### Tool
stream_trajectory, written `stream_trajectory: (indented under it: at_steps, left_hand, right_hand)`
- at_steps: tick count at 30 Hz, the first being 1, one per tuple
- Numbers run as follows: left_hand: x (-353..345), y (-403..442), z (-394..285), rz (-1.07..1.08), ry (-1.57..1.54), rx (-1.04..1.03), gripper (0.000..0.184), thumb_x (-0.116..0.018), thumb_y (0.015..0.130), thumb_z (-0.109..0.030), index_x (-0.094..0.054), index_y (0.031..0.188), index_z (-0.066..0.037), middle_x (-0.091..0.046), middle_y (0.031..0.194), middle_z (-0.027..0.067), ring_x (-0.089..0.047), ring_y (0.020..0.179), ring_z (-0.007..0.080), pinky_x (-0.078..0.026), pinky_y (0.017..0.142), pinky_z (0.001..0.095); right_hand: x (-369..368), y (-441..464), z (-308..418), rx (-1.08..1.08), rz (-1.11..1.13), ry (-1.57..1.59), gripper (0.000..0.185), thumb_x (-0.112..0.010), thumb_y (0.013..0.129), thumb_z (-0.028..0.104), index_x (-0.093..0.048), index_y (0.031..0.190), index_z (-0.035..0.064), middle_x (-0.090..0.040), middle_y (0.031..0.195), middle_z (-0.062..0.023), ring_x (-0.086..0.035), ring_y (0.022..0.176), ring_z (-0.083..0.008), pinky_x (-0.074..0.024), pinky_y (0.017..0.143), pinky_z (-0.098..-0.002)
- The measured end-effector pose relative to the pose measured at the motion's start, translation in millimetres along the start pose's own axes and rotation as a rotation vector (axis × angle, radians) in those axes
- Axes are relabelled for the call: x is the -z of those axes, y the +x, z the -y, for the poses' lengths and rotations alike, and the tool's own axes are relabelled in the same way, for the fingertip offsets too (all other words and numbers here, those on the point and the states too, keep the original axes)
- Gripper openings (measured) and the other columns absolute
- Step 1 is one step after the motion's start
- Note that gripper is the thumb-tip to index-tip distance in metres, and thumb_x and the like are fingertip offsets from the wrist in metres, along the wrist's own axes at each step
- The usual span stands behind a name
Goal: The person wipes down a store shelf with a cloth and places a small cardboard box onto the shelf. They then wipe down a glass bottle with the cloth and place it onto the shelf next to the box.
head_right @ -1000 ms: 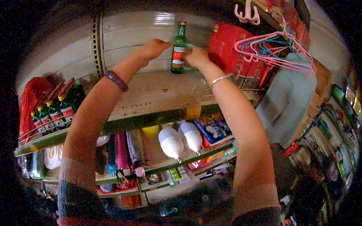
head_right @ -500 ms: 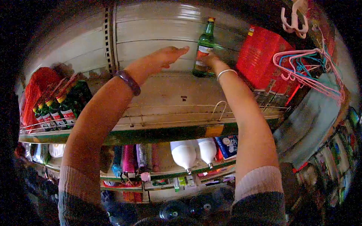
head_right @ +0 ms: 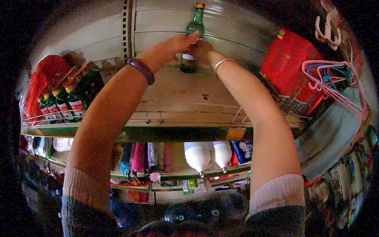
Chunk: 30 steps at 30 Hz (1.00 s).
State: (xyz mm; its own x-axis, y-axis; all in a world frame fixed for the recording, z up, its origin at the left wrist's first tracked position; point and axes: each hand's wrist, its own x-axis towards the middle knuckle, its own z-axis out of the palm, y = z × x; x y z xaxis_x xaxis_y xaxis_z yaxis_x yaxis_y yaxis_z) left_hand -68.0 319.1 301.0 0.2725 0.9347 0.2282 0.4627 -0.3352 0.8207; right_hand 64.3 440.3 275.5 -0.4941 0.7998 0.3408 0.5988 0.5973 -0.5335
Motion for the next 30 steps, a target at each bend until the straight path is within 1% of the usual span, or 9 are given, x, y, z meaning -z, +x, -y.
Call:
stream_trajectory:
  at_steps: [6, 10, 15, 19, 20, 22, 24, 27, 30]
  left_hand:
    - [7.9, -2.0, 8.4, -0.092, 0.036, 0.021, 0.086, -0.038, 0.079, -0.076, -0.041, 0.135, -0.011, -0.043, 0.137, 0.0153, -0.037, 0.128, 0.0322, -0.029, 0.097, 0.0591]
    - [15.2, 55.6, 47.5, -0.108, 0.089, -0.11, 0.076, -0.044, 0.081, -0.07, -0.053, 0.124, -0.008, -0.057, 0.121, 0.0164, -0.052, 0.114, 0.0313, -0.04, 0.093, 0.0472]
    - [7.3, 15.1, -10.3, -0.414, 0.822, -0.385, 0.06, -0.056, 0.08, -0.057, -0.063, 0.102, -0.002, -0.065, 0.095, 0.0231, -0.064, 0.089, 0.0348, -0.05, 0.079, 0.0435]
    - [-28.4, -85.0, -75.8, -0.51, 0.853, -0.51, 0.024, -0.061, 0.075, -0.033, -0.072, 0.083, -0.012, -0.069, 0.086, 0.012, -0.067, 0.077, 0.0285, -0.053, 0.066, 0.0406]
    - [-32.0, -103.4, -65.7, -0.603, 0.849, -0.938, 0.022, -0.061, 0.074, -0.026, -0.07, 0.08, -0.007, -0.066, 0.073, 0.0171, -0.064, 0.063, 0.0345, -0.053, 0.055, 0.0418]
    - [-60.4, -188.2, -59.2, -0.701, 0.96, -0.964, 0.018, -0.06, 0.064, -0.024, -0.069, 0.066, -0.009, -0.066, 0.069, 0.0108, -0.064, 0.062, 0.0262, -0.049, 0.053, 0.0422]
    - [-101.9, -245.6, -20.4, -0.882, 0.552, -1.218, 0.014, -0.058, 0.059, -0.025, -0.059, 0.056, -0.011, -0.054, 0.057, 0.0015, -0.055, 0.06, 0.0221, -0.043, 0.059, 0.0393]
    - [-124.7, -325.5, 65.5, -0.704, 0.759, -1.099, 0.007, -0.06, 0.071, -0.019, -0.063, 0.074, -0.013, -0.061, 0.09, 0.0066, -0.059, 0.089, 0.0249, -0.051, 0.076, 0.0371]
    - [-97.0, -369.8, 150.4, -0.735, 0.814, -0.622, 0.025, -0.065, 0.065, -0.019, -0.061, 0.089, -0.011, -0.06, 0.101, 0.0061, -0.057, 0.095, 0.0233, -0.046, 0.082, 0.0396]
  right_hand:
    - [-15.2, 5.0, 29.4, 0.042, -0.019, -0.154, 0.038, -0.061, 0.082, 0.04, -0.059, 0.103, 0.0083, -0.065, 0.091, -0.0072, -0.063, 0.062, -0.017, -0.0529, 0.051, -0.0306]
    - [-15.5, -23.6, 43.3, -0.018, -0.041, 0.18, 0.041, -0.061, 0.083, 0.041, -0.057, 0.108, 0.0076, -0.065, 0.097, -0.0073, -0.064, 0.071, -0.0185, -0.0544, 0.053, -0.032]
    - [-1.6, -8.4, 38.8, 0.017, -0.093, -0.508, 0.037, -0.061, 0.084, 0.033, -0.057, 0.11, 0.0066, -0.064, 0.099, -0.0075, -0.063, 0.078, -0.0194, -0.0536, 0.056, -0.031]
    - [31.3, -85.2, 52.1, 0.299, -0.159, -0.596, 0.035, -0.062, 0.084, 0.027, -0.057, 0.11, 0.0043, -0.064, 0.099, -0.0082, -0.063, 0.079, -0.019, -0.0533, 0.059, -0.03]
    - [35.5, -118.9, 63.5, 0.378, -0.155, -0.558, 0.035, -0.063, 0.084, 0.026, -0.057, 0.111, 0.0038, -0.064, 0.099, -0.0084, -0.062, 0.08, -0.0189, -0.0532, 0.06, -0.0298]
    - [39.8, -189.9, 82.4, 0.521, -0.108, -0.44, 0.034, -0.063, 0.084, 0.023, -0.058, 0.111, 0.0026, -0.064, 0.099, -0.0087, -0.062, 0.08, -0.0187, -0.053, 0.062, -0.0293]
    - [27.5, -257.6, 94.2, 0.621, 0.003, -0.302, 0.033, -0.064, 0.084, 0.02, -0.058, 0.111, 0.0015, -0.064, 0.099, -0.009, -0.062, 0.081, -0.0184, -0.0529, 0.063, -0.0288]
    - [-34.2, -324.0, 99.9, 0.652, 0.261, -0.037, 0.033, -0.065, 0.083, 0.016, -0.058, 0.111, -0.0002, -0.064, 0.098, -0.0095, -0.061, 0.083, -0.0181, -0.0526, 0.065, -0.0281]
    - [-151.1, -332.2, 111.0, 0.418, 0.403, 0.251, 0.034, -0.066, 0.08, 0.005, -0.058, 0.112, -0.0025, -0.067, 0.094, -0.0132, -0.065, 0.084, -0.0206, -0.0526, 0.073, -0.0297]
